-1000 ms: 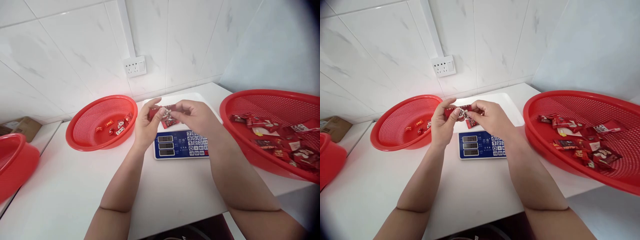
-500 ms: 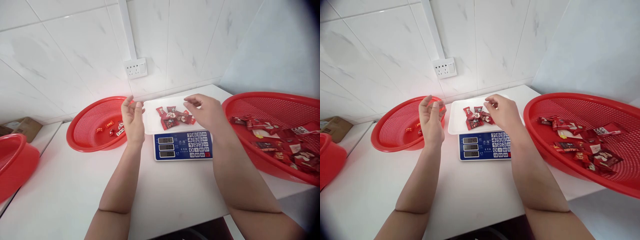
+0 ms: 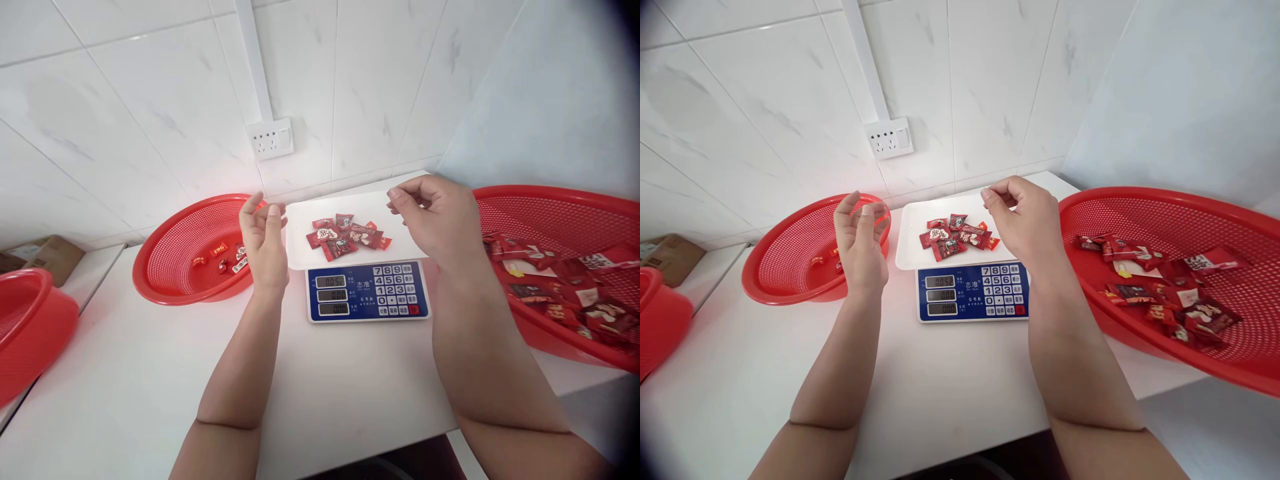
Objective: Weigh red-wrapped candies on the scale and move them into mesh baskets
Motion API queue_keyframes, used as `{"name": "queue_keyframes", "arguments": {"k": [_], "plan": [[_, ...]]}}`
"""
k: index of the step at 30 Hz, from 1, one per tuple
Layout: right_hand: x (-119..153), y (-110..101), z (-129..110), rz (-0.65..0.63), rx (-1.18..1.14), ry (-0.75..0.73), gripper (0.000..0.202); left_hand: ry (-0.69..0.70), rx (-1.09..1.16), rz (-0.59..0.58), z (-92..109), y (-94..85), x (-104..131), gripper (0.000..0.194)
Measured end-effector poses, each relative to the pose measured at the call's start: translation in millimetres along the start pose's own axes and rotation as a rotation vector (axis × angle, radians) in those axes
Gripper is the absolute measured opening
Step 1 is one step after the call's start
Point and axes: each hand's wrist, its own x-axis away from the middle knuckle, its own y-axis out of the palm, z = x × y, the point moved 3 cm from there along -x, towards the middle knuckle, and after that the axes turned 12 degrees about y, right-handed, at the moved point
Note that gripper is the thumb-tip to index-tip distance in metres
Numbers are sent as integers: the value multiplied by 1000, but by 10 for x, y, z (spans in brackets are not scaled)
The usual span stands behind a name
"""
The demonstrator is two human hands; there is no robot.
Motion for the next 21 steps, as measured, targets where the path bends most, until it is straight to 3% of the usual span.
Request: {"name": "queue_keyframes", "arguments": {"k": [4, 6, 10, 12, 17, 21], "plan": [[-19, -8, 8, -4, 34, -8, 16, 8, -39, -58, -41, 10, -14, 25], [-43, 13, 44, -61, 106, 3, 15, 4, -142, -163, -76, 36, -7, 20], [-87, 118, 160, -295, 320, 47, 14, 13, -446, -430, -155, 107, 52, 13], [-81, 117, 173, -318, 370, 51, 18, 67, -534, -511, -165, 131, 77, 16], [27, -213, 79, -99, 219, -2, 23, 150, -633, -544, -105, 127, 56, 20], [0, -632, 348, -139, 401, 55, 29, 68, -671, -544, -74, 124, 23, 28]]}}
